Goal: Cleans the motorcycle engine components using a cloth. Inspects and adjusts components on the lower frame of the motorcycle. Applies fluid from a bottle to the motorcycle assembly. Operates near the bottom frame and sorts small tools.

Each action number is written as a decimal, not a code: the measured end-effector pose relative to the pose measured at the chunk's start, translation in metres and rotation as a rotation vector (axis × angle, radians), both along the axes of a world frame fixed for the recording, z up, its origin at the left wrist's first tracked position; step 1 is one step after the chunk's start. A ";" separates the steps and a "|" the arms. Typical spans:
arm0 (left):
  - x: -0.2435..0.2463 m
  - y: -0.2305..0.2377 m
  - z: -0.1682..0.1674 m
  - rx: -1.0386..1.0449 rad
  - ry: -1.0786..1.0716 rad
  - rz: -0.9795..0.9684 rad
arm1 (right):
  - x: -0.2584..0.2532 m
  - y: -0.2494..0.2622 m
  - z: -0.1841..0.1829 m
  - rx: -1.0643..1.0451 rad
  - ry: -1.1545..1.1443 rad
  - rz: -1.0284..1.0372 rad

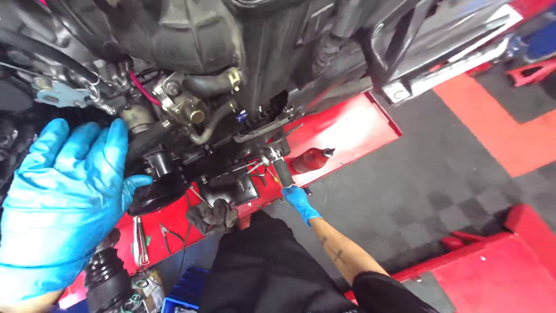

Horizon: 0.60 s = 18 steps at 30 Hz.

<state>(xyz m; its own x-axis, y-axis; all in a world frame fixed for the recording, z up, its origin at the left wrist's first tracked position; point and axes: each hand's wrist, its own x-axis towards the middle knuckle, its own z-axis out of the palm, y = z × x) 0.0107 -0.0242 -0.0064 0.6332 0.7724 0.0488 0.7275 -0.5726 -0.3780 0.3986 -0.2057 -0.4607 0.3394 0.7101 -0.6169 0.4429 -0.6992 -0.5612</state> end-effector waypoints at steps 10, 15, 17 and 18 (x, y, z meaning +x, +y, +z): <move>0.012 -0.005 0.010 -0.007 0.039 -0.002 | -0.080 0.058 0.070 0.312 0.851 0.065; 0.015 -0.014 0.012 0.004 0.040 0.006 | -0.120 0.098 0.075 0.374 1.215 0.069; 0.016 -0.040 0.014 0.012 -0.043 -0.009 | -0.129 0.112 0.070 0.352 1.292 0.059; 0.017 -0.059 0.014 -0.018 -0.116 -0.022 | -0.131 0.116 0.063 0.326 1.349 0.061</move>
